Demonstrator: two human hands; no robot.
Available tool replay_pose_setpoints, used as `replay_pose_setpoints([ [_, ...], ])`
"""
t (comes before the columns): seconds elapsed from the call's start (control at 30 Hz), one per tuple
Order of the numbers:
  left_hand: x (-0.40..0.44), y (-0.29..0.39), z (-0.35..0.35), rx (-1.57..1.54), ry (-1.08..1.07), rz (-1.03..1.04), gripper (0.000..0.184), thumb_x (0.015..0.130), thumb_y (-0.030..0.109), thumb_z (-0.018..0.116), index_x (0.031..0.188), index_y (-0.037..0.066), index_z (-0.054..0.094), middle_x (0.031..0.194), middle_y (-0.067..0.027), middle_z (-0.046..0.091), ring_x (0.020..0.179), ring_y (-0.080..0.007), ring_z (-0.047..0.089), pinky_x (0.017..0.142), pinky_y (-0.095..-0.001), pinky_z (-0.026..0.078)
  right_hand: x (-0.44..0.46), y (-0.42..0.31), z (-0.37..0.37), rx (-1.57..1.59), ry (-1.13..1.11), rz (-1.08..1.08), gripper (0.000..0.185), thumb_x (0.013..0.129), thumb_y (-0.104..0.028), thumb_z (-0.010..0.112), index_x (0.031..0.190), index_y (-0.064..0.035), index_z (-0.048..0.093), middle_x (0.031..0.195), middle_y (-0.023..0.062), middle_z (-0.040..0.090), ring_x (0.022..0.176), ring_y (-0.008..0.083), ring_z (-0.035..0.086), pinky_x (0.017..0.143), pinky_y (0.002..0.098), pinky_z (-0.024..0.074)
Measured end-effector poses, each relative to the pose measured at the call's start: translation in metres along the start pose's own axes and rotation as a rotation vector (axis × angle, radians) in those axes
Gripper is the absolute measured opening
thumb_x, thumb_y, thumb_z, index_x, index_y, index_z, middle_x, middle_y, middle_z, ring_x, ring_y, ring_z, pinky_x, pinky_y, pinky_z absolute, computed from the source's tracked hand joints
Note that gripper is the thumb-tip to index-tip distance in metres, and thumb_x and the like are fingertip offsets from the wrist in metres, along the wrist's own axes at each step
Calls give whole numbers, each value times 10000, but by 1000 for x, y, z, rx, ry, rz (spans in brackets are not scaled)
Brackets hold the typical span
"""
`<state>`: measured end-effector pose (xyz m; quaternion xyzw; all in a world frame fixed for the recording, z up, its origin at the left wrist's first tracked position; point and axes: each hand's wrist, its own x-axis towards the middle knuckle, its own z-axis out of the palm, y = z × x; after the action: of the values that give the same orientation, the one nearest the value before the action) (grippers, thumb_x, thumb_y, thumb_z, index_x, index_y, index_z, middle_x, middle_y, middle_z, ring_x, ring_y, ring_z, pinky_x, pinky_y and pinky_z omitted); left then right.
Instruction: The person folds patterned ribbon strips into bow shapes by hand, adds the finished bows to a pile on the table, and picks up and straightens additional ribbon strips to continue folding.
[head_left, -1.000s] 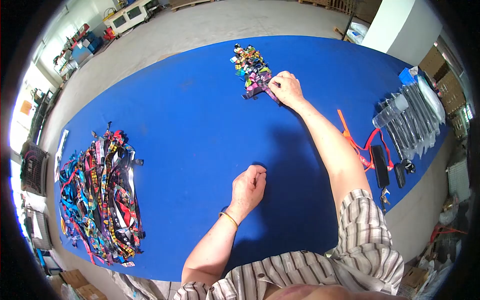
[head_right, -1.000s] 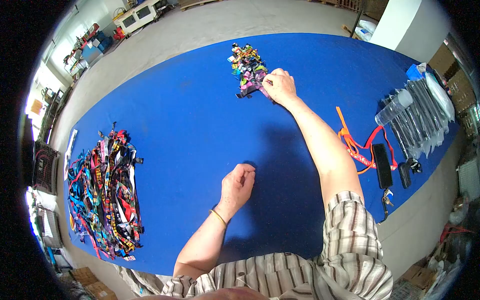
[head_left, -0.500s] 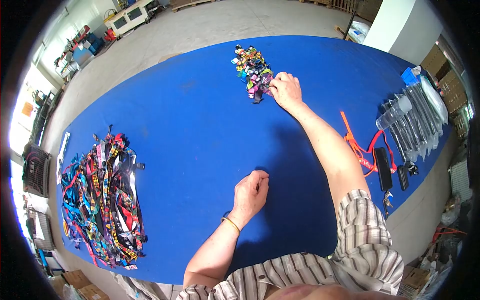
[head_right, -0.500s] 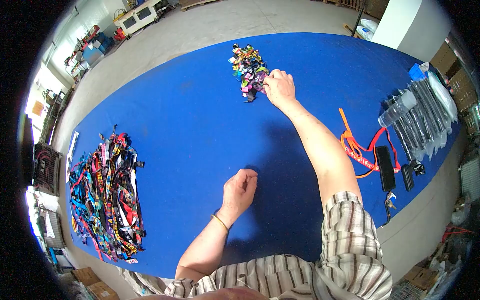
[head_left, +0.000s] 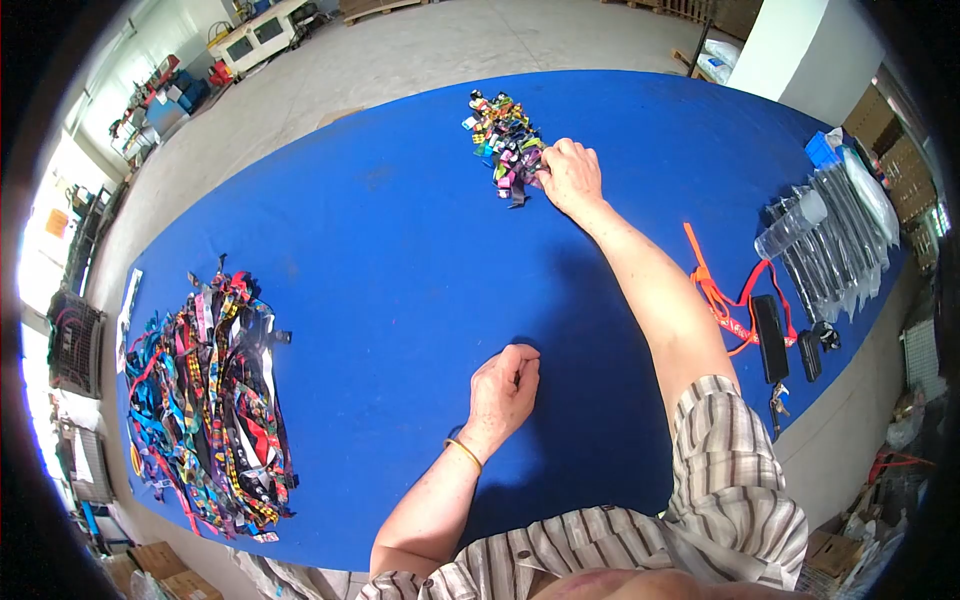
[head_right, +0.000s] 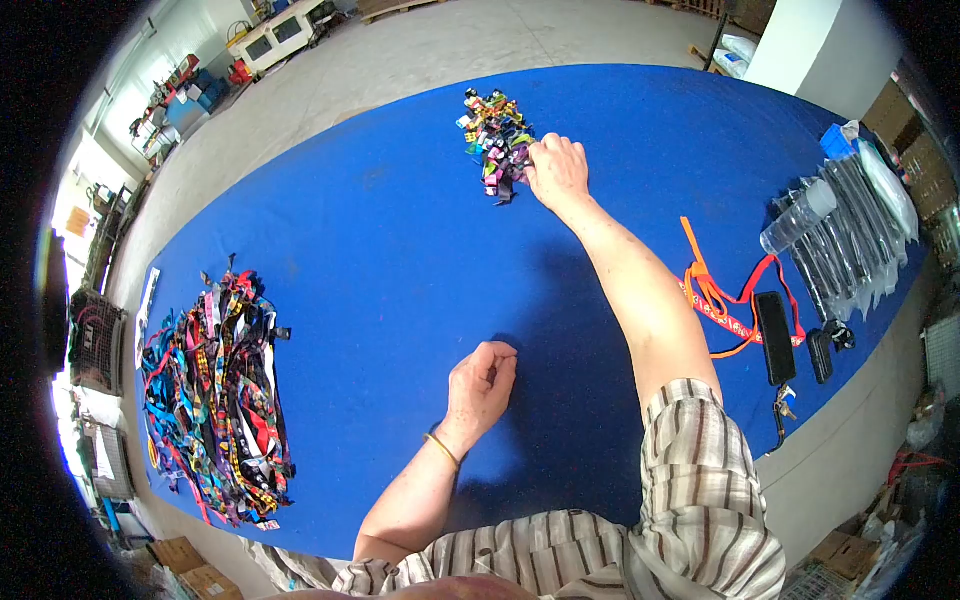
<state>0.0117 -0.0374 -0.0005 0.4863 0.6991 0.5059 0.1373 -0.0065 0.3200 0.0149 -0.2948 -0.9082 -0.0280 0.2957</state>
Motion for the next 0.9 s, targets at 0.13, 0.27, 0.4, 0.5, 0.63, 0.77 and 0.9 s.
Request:
replay_pose_setpoints([
  [0.13, -1, 0, -1, 1, -10, -12, 62, 937, 64, 683, 997, 62, 667, 695, -62, 592, 604, -164, 580, 572, -312, 485, -3, 0, -3, -20, 25, 18, 340, 817, -240, 796, 1085, -75, 667, 1074, 109, 624, 1064, 297, 601, 911, 457, 444],
  [0.27, -1, -3, 0, 17, -9, 0, 54, 943, 69, 675, 996, 64, 666, 697, -63, 598, 613, -159, 588, 581, -310, 492, -13, -4, -16, 27, 76, 5, 280, 837, -215, 761, 1058, -82, 653, 1084, 111, 629, 1058, 306, 603, 894, 462, 446],
  [0.4, -2, -3, 0, 22, -8, -6, 40, 949, 78, 661, 985, 62, 662, 713, -65, 618, 626, -159, 601, 599, -312, 505, -54, -36, -46, 177, 104, -125, 150, 863, -143, 690, 997, -89, 647, 1028, 105, 634, 1007, 314, 615, 856, 458, 449],
  [0.5, -3, -4, 1, -4, -9, -46, 40, 951, 86, 653, 982, 62, 661, 732, -74, 637, 637, -165, 613, 615, -319, 516, -96, -72, -67, 313, 113, -281, 100, 871, -138, 663, 966, -106, 663, 971, 85, 623, 967, 294, 616, 845, 456, 448],
  [0.63, -3, -6, 2, 31, -9, -23, 59, 973, 119, 652, 978, 62, 665, 748, -65, 631, 663, -128, 598, 640, -298, 518, -149, -99, -68, 356, -25, -325, 64, 879, -118, 631, 936, -88, 633, 942, 90, 603, 914, 307, 598, 825, 433, 453],
  [0.77, -5, -10, 6, -31, -15, -67, 68, 980, 115, 660, 1007, 53, 667, 750, 0, 623, 685, -72, 561, 658, -263, 504, -165, -106, -64, 310, 8, -247, 103, 892, -109, 615, 991, -84, 631, 991, 97, 603, 963, 310, 587, 844, 444, 461],
  [0.9, -4, 1, 0, -125, -55, -162, 73, 989, 102, 653, 1029, 42, 656, 779, 37, 600, 721, -44, 525, 679, -223, 467, -164, -107, -64, 266, -63, -235, 152, 899, -98, 606, 1048, -82, 636, 1063, 99, 614, 1038, 305, 580, 876, 453, 464],
])
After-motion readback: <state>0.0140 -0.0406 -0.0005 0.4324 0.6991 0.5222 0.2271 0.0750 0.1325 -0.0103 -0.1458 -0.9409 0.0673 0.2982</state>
